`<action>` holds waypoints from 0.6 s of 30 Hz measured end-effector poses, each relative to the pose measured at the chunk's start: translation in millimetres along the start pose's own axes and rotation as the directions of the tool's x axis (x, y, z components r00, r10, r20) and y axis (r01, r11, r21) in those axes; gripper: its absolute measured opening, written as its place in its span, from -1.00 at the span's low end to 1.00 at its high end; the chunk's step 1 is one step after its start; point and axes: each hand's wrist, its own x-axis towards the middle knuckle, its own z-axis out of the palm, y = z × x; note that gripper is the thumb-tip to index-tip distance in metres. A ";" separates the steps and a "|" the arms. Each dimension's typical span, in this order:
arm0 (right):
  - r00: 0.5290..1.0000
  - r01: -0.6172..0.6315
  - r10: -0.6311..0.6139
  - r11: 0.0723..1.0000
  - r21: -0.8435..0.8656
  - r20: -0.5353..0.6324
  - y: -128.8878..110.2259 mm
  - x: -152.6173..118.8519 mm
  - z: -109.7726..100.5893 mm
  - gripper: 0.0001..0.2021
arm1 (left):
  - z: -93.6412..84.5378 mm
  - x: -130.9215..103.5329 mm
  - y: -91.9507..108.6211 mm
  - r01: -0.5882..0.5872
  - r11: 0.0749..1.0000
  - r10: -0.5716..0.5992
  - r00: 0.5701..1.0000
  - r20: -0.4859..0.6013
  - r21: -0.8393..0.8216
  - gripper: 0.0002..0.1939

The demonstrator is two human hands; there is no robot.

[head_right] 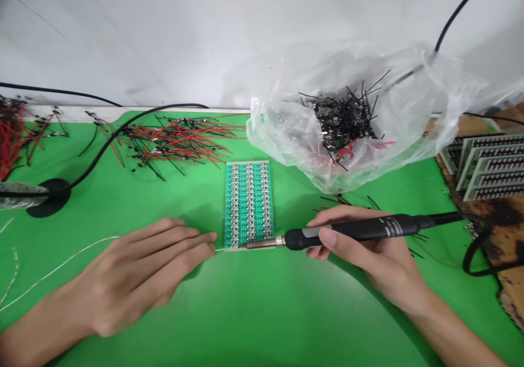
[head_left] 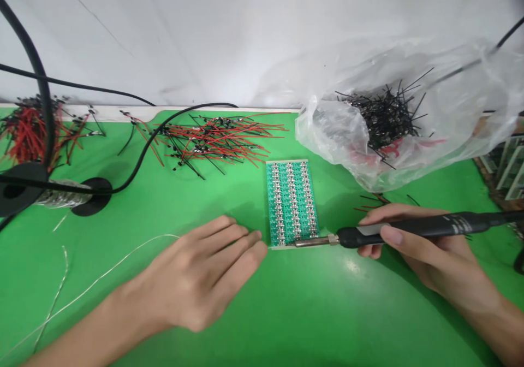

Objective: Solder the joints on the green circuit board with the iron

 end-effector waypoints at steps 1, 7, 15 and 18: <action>1.000 0.000 0.000 1.000 0.003 0.001 -0.1 -0.1 0.1 -0.80 | -0.1 0.1 0.1 0.003 1.000 -0.003 1.000 0.000 0.005 -0.73; 1.000 -0.014 0.013 1.000 -0.026 -0.004 -0.3 -0.1 -1.3 -0.80 | -1.6 -0.7 1.5 -0.005 1.000 0.006 1.000 0.031 -0.013 -0.76; 1.000 -0.004 0.005 0.999 -0.052 0.005 -0.1 0.1 -2.1 -0.79 | -0.5 0.0 3.8 -0.026 1.000 0.025 0.999 0.025 0.015 -0.73; 1.000 -0.011 0.011 0.999 -0.047 0.007 -0.4 -0.1 -1.5 -0.79 | 0.0 1.0 4.2 -0.029 0.999 0.029 0.999 0.022 0.024 -0.72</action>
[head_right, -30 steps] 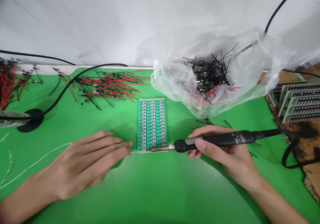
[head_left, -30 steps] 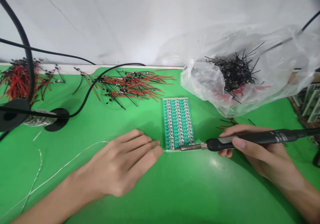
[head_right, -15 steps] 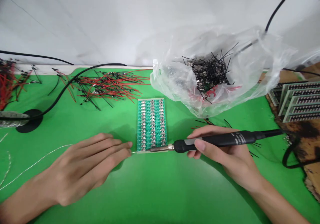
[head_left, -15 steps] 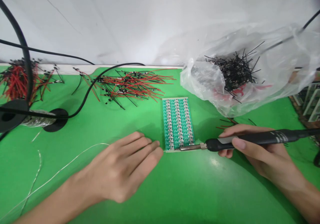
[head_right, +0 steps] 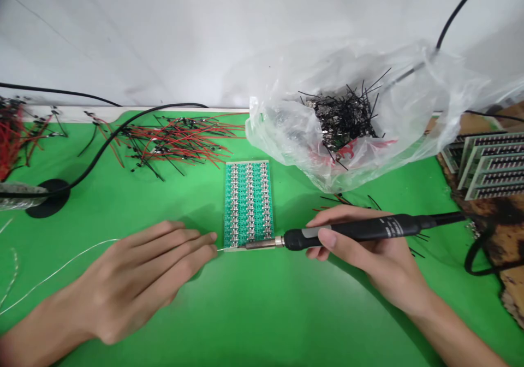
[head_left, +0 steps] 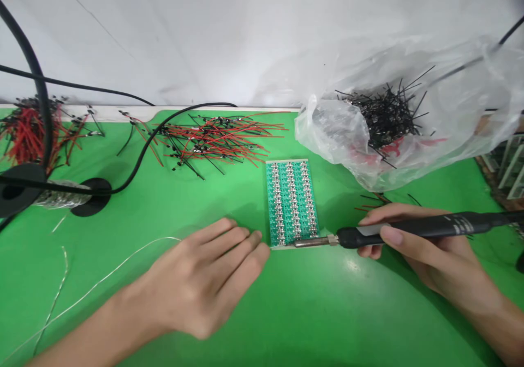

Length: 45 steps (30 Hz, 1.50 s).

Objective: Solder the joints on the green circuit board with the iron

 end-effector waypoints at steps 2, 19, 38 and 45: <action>1.000 -0.002 0.002 1.000 0.016 0.002 -0.1 -0.2 0.5 -0.80 | 0.0 0.2 -0.2 -0.004 1.000 0.004 1.000 0.004 -0.007 -0.72; 1.000 -0.009 0.010 0.999 0.049 -0.014 0.3 -0.7 3.1 -0.80 | 9.6 -6.0 -8.1 0.044 0.995 -0.046 0.999 -0.020 -0.085 -0.81; 1.000 -0.009 0.009 0.999 0.032 -0.017 0.4 -0.4 1.7 -0.78 | 16.2 -12.7 -21.4 0.259 0.961 -0.265 0.963 -0.052 -0.097 -0.92; 1.000 -0.004 0.004 0.999 0.034 -0.018 -0.6 -0.6 2.8 -0.77 | 17.9 -11.7 -22.8 0.240 0.967 -0.245 0.967 -0.062 -0.081 -0.92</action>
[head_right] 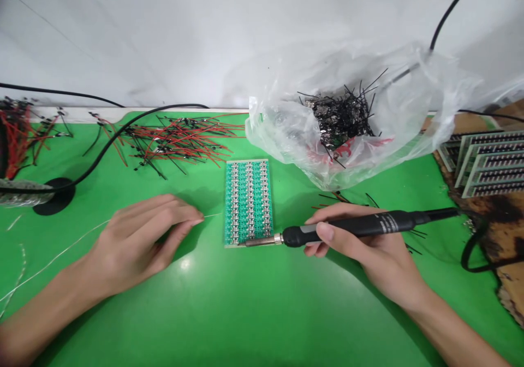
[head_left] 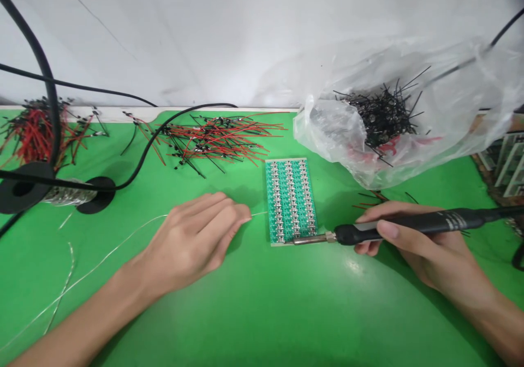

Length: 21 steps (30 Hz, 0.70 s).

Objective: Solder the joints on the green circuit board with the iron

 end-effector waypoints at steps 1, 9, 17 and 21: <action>1.000 -0.001 0.001 1.000 -0.005 0.005 -0.2 -0.2 0.1 -0.77 | 0.2 0.2 -0.1 0.000 1.000 0.000 1.000 0.000 0.001 -0.92; 0.998 -0.017 0.017 1.000 0.006 0.053 -0.6 -1.2 -2.3 -0.78 | -0.4 0.9 0.1 0.001 0.999 0.000 1.000 0.022 -0.032 -0.92; 0.999 0.011 -0.014 0.996 0.087 0.039 -1.6 1.8 0.8 -0.79 | 2.6 6.6 4.2 -0.012 0.998 0.017 0.997 0.073 -0.063 -0.92; 0.999 0.020 -0.022 0.998 0.065 0.041 -2.2 1.8 0.8 -0.80 | 2.5 6.6 3.9 -0.018 0.998 0.023 0.996 0.084 -0.058 -0.91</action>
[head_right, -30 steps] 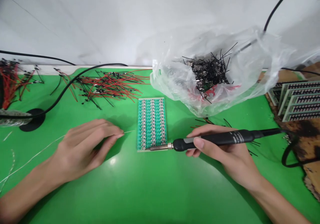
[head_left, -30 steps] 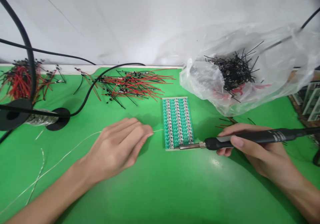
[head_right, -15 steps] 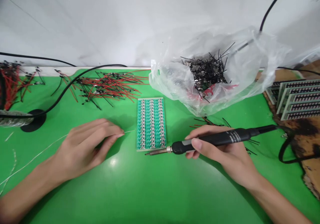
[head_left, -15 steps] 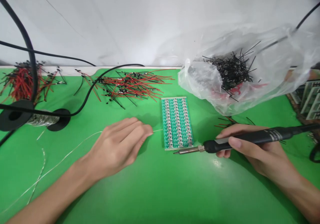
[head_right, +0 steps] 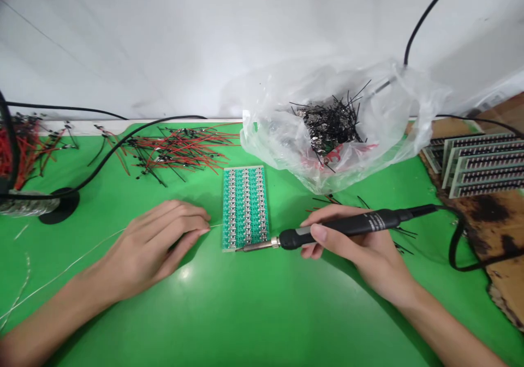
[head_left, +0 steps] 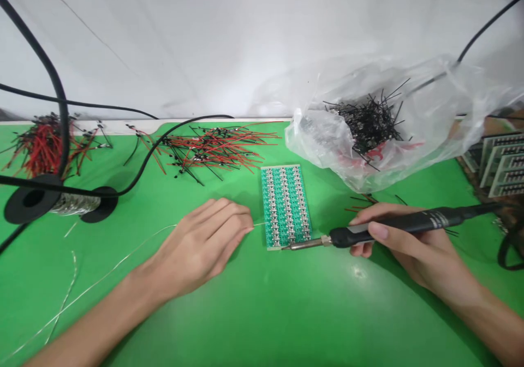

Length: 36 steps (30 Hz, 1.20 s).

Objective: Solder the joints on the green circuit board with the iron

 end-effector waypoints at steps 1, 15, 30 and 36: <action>1.000 0.001 -0.001 1.000 -0.008 0.002 0.1 -0.2 -0.3 -0.80 | -0.2 -0.1 -0.1 -0.001 1.000 0.001 1.000 0.001 0.000 -0.91; 1.000 0.012 -0.012 1.000 0.020 0.001 -0.6 1.5 -1.0 -0.82 | -1.8 -2.0 -0.1 -0.006 1.000 0.006 1.000 0.009 -0.007 -0.89; 1.000 0.006 -0.007 0.999 0.051 0.005 -5.7 0.0 -3.2 -0.81 | 2.0 -1.9 6.3 0.028 0.998 -0.024 0.997 0.067 -0.052 -0.86; 0.999 0.003 0.001 0.992 0.122 -0.036 -13.5 -4.5 -6.4 -0.81 | 7.2 -1.7 6.0 0.021 0.999 -0.014 0.975 0.224 -0.032 -0.66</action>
